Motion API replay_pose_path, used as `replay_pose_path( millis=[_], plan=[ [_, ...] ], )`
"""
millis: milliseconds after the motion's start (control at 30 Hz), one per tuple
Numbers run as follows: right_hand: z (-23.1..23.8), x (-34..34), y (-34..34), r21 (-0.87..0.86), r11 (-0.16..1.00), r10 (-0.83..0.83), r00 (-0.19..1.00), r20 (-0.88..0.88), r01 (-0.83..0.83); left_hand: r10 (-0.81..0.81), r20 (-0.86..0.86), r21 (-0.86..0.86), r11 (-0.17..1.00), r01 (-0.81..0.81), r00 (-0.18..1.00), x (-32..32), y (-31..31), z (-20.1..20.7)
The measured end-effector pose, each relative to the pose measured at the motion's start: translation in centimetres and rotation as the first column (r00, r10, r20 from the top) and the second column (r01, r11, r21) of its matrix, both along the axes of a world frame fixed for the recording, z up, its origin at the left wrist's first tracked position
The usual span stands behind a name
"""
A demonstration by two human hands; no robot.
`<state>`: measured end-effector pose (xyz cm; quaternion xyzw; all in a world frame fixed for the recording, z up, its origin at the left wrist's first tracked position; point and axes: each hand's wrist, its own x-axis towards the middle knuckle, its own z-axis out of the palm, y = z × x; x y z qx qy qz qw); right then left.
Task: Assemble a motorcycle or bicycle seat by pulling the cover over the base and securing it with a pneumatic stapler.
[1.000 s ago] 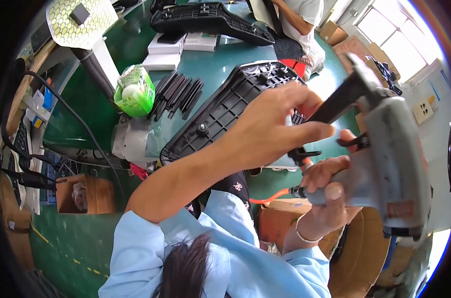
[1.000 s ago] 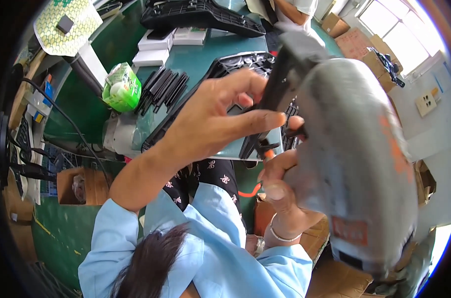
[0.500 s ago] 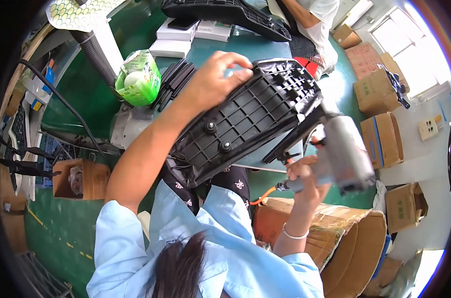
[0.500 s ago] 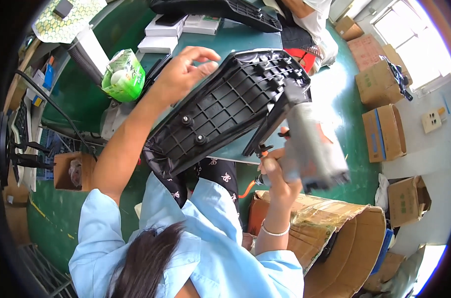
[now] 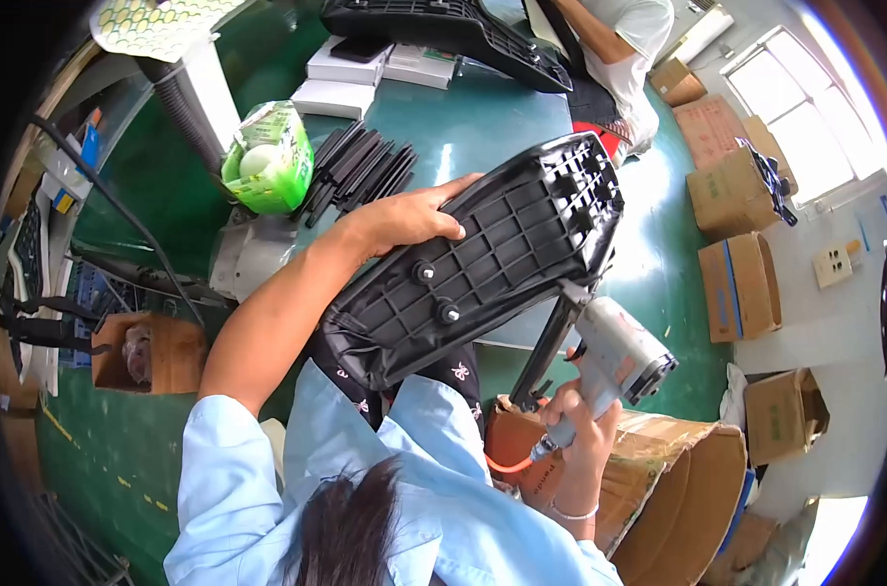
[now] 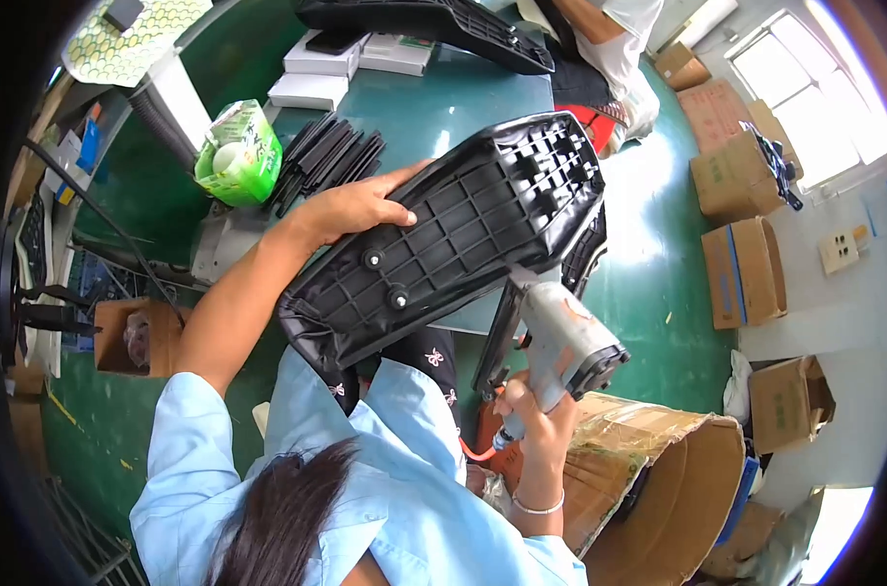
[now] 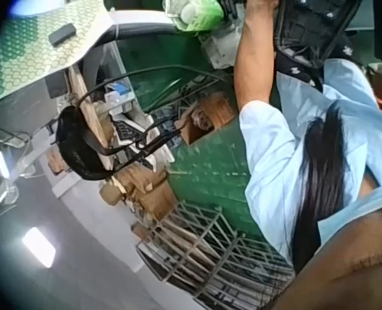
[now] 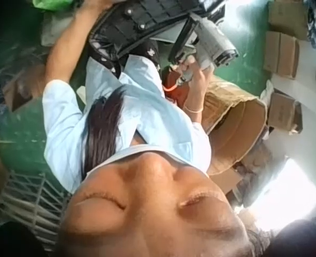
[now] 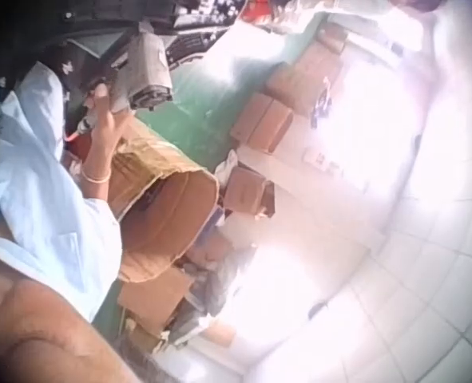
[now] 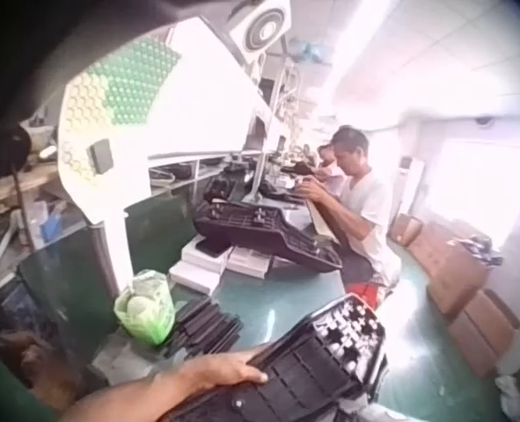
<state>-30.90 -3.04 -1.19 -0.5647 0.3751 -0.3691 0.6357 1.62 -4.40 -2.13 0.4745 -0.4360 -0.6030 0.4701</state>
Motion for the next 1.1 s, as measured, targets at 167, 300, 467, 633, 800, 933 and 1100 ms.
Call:
replay_pose_path(
  millis=[167, 300, 467, 633, 800, 933, 1100],
  plan=[
    [-0.6, -2.5, 1.1, 0.009, 0.998, -0.053, 0.987, -0.149, 0.055, 0.026, 0.782, -0.066, 0.997, 0.041, 0.622, -4.6, -0.1, 3.6],
    [-1.0, -3.1, 1.8, 0.122, 0.992, -0.018, 0.987, -0.158, 0.037, 0.069, 0.813, -0.109, 0.993, 0.034, 0.578, -6.0, 0.7, 3.7],
    [-2.2, -3.1, 1.4, 0.085, 0.996, 0.063, 0.927, -0.370, -0.034, 0.114, 0.840, -0.146, 0.989, 0.019, 0.531, -6.9, 1.4, 3.8],
    [-1.8, -2.3, 2.0, 0.110, 0.980, 0.193, 0.924, -0.330, -0.165, 0.156, 0.827, -0.200, 0.979, 0.023, 0.540, -6.7, 1.2, 3.1],
    [-1.5, -1.0, 3.3, 0.094, 0.960, 0.281, 0.912, -0.298, -0.265, 0.123, 0.837, -0.165, 0.986, 0.031, 0.533, -6.6, 1.0, 3.5],
    [-1.1, 0.0, 3.6, 0.088, 0.939, 0.339, 0.847, -0.409, -0.333, 0.153, 0.856, -0.189, 0.982, 0.024, 0.494, -6.8, 1.0, 3.2],
    [-1.7, 1.4, 4.6, 0.132, 0.937, 0.350, 0.861, -0.368, -0.324, 0.149, 0.844, -0.190, 0.981, 0.028, 0.515, -6.7, 1.1, 3.3]
  ],
)
